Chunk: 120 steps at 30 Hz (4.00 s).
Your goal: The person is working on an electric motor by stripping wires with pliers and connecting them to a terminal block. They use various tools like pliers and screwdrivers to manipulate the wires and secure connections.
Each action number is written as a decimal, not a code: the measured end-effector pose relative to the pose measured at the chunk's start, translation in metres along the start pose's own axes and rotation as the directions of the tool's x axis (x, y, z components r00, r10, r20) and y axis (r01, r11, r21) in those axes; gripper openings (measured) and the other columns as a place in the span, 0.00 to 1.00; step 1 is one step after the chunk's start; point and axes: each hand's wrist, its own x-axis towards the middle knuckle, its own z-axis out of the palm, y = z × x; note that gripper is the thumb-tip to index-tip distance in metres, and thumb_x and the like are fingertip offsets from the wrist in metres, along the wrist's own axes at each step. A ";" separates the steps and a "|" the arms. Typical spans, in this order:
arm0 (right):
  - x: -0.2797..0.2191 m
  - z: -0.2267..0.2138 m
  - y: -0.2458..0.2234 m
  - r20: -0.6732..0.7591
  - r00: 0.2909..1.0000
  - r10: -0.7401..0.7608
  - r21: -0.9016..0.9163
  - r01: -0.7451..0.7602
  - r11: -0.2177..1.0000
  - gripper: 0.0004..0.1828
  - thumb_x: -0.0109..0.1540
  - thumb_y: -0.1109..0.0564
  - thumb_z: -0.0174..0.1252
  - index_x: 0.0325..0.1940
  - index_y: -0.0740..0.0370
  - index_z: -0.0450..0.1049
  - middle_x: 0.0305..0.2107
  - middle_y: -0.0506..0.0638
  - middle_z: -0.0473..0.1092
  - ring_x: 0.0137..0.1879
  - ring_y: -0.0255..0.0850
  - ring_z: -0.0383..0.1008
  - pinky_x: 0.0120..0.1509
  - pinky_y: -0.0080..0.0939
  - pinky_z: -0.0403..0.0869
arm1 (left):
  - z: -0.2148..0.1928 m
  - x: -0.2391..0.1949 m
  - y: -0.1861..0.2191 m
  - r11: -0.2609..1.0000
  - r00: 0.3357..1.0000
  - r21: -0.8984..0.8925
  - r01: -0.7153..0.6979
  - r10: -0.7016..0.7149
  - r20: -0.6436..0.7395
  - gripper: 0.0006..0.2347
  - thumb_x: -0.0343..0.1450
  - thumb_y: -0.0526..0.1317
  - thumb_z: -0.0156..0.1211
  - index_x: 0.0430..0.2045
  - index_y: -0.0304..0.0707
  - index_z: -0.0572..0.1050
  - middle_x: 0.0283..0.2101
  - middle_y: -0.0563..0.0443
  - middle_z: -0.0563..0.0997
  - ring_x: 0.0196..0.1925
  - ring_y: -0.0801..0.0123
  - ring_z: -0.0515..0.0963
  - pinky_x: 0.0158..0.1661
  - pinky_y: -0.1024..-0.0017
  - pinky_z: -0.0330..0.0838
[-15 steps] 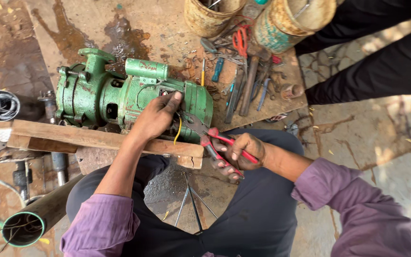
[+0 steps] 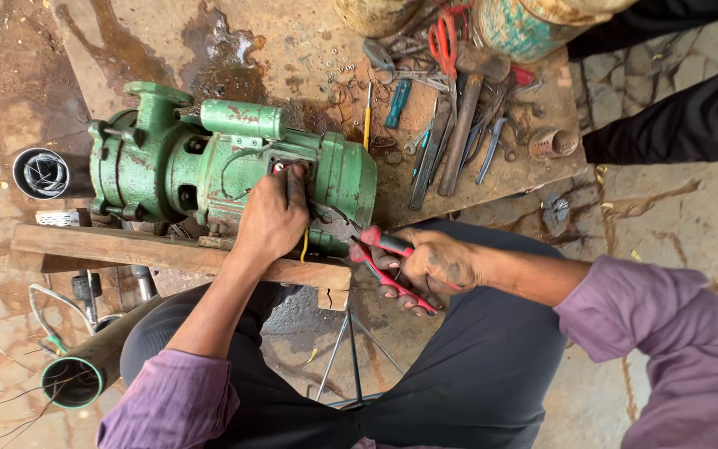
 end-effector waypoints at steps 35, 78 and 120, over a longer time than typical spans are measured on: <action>-0.010 0.016 0.013 -0.194 0.877 -0.439 -0.870 0.053 0.490 0.35 0.51 0.60 0.56 0.65 0.58 0.71 0.46 0.50 0.74 0.40 0.41 0.77 0.48 0.41 0.77 | -0.004 -0.001 -0.017 0.959 0.999 -0.283 0.003 0.012 0.052 0.28 0.77 0.58 0.39 0.55 0.28 0.72 0.51 0.32 0.82 0.57 0.51 0.79 0.58 0.64 0.67; 0.036 -0.138 0.051 -0.331 0.932 0.149 0.314 -0.040 0.948 0.20 0.66 0.45 0.54 0.39 0.66 0.62 0.19 0.44 0.63 0.18 0.32 0.60 0.16 0.36 0.62 | 0.015 0.013 -0.039 0.997 0.998 0.054 -0.051 0.049 0.029 0.20 0.73 0.42 0.41 0.52 0.20 0.59 0.40 0.14 0.78 0.46 0.25 0.79 0.51 0.44 0.69; 0.006 0.014 0.019 -0.284 0.874 -0.395 -0.493 0.220 0.841 0.40 0.41 0.60 0.47 0.60 0.68 0.70 0.37 0.60 0.75 0.48 0.48 0.83 0.46 0.41 0.82 | -0.033 -0.025 -0.014 0.993 0.996 -0.103 -0.065 0.058 -0.067 0.19 0.77 0.51 0.50 0.47 0.30 0.73 0.42 0.27 0.83 0.49 0.41 0.84 0.51 0.54 0.72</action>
